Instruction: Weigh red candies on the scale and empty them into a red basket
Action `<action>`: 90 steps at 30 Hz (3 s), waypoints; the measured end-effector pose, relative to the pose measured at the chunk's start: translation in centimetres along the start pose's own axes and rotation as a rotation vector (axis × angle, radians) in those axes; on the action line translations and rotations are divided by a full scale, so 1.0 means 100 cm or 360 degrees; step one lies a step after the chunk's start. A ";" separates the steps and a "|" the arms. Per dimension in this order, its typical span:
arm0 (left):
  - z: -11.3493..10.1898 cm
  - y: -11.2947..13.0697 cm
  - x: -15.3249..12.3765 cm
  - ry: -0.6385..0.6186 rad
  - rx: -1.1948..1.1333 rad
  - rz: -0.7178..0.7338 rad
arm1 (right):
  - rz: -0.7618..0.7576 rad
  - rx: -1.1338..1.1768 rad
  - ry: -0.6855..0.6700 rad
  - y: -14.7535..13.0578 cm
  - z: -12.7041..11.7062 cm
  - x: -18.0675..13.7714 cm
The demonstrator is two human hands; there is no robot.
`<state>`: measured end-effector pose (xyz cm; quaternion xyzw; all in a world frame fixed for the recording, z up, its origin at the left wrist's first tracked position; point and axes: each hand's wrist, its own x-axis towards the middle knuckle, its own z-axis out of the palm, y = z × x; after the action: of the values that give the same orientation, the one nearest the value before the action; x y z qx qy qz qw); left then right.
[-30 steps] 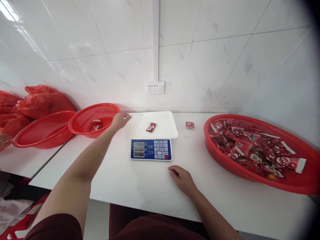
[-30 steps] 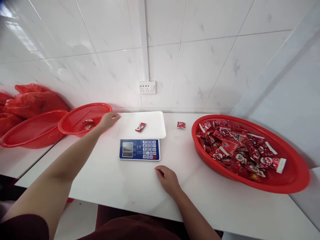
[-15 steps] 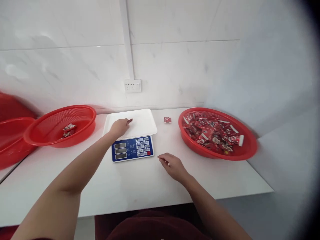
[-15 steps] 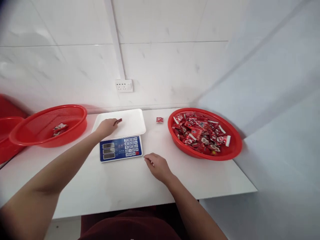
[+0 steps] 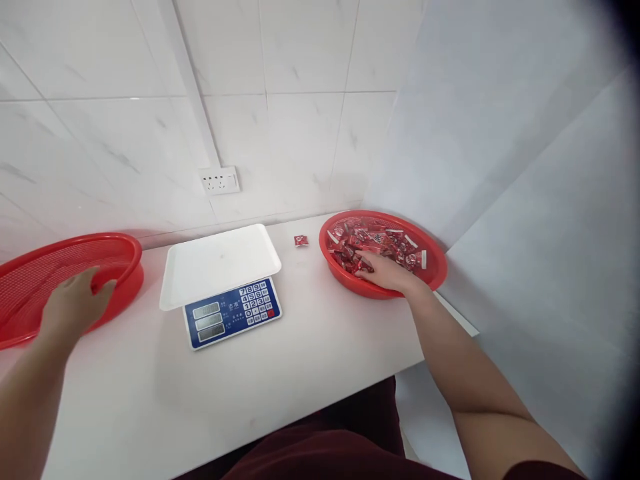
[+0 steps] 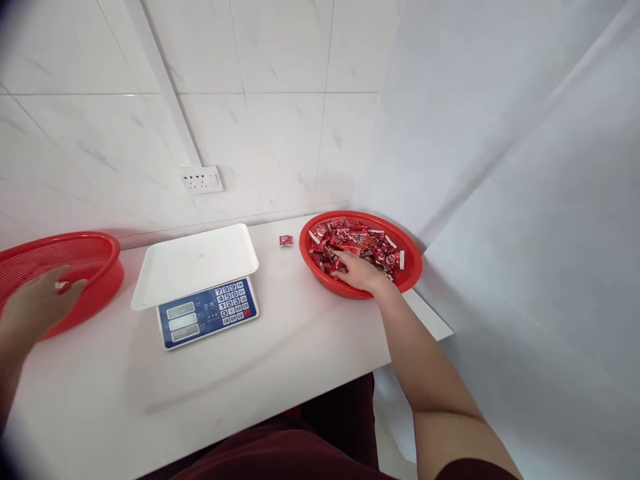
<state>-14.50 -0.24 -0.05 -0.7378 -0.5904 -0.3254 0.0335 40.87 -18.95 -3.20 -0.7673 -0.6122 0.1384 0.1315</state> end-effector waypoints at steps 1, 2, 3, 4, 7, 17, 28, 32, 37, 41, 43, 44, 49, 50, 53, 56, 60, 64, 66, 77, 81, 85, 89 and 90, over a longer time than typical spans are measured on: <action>0.003 0.015 -0.012 -0.0012 0.0201 -0.0083 | 0.0027 -0.0023 -0.0063 -0.002 0.001 0.003; 0.007 0.033 -0.026 0.0034 0.0239 -0.0101 | 0.0066 -0.0048 -0.0111 -0.006 0.003 0.007; 0.012 0.054 -0.041 0.0079 0.0160 -0.0035 | 0.0111 -0.0078 -0.0151 -0.009 0.004 0.011; 0.017 0.075 -0.058 0.0163 0.0025 0.0011 | 0.0150 -0.0111 -0.0187 -0.012 0.005 0.015; 0.042 0.132 -0.112 0.0192 -0.0402 0.0261 | 0.0136 -0.0155 -0.0224 -0.014 0.009 0.024; 0.116 0.189 -0.211 -0.0847 -0.1011 0.0732 | 0.0225 0.0170 0.0280 -0.004 -0.002 0.032; 0.122 0.189 -0.212 -0.1106 -0.1131 0.0281 | -0.0303 0.1095 0.0403 -0.135 0.033 0.060; 0.121 0.188 -0.212 -0.1114 -0.1184 0.0211 | -0.0387 0.1201 0.0176 -0.185 0.063 0.074; 0.121 0.187 -0.212 -0.1129 -0.1176 0.0209 | -0.0564 0.0909 0.0166 -0.198 0.070 0.085; 0.120 0.187 -0.212 -0.1137 -0.1173 0.0213 | -0.0598 0.0282 0.0626 -0.153 0.052 0.094; 0.120 0.188 -0.211 -0.1147 -0.1179 0.0218 | -0.0418 0.0089 0.0745 -0.118 0.037 0.094; 0.119 0.188 -0.211 -0.1152 -0.1179 0.0220 | -0.0320 0.0027 0.0712 -0.101 0.029 0.092; 0.120 0.188 -0.210 -0.1163 -0.1178 0.0211 | -0.0119 0.0073 -0.0088 -0.039 -0.002 0.065; 0.121 0.188 -0.210 -0.1164 -0.1182 0.0208 | -0.0118 0.0104 -0.0222 -0.034 -0.003 0.059; 0.122 0.187 -0.210 -0.1166 -0.1188 0.0202 | -0.0025 0.0125 -0.0388 -0.026 0.001 0.050; 0.123 0.187 -0.211 -0.1165 -0.1194 0.0197 | 0.0089 0.0023 -0.0306 -0.023 0.013 0.051; 0.124 0.187 -0.212 -0.1156 -0.1196 0.0193 | 0.0215 -0.0097 -0.0178 -0.016 0.025 0.058; 0.123 0.187 -0.212 -0.1159 -0.1188 0.0194 | 0.0185 -0.0126 -0.0119 -0.012 0.027 0.060; 0.122 0.187 -0.211 -0.1160 -0.1182 0.0200 | 0.0154 -0.0135 -0.0103 -0.010 0.024 0.059; 0.123 0.186 -0.212 -0.1151 -0.1209 0.0207 | 0.0393 0.0837 0.0422 -0.005 -0.021 0.041; 0.123 0.187 -0.212 -0.1146 -0.1189 0.0212 | 0.0308 0.1428 0.0329 -0.040 -0.028 0.042; 0.122 0.187 -0.212 -0.1139 -0.1171 0.0222 | -0.0047 0.1211 0.0229 -0.091 -0.016 0.051; 0.122 0.186 -0.213 -0.1159 -0.1158 0.0195 | -0.0393 0.0672 0.0207 -0.145 0.012 0.067; 0.122 0.185 -0.214 -0.1167 -0.1165 0.0187 | -0.0468 0.0587 0.0184 -0.157 0.020 0.073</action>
<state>5.50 -18.64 -14.57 -0.7986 -0.3687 -0.2282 -0.4175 27.46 -8.41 0.42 -0.6396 -0.6731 0.1831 0.3229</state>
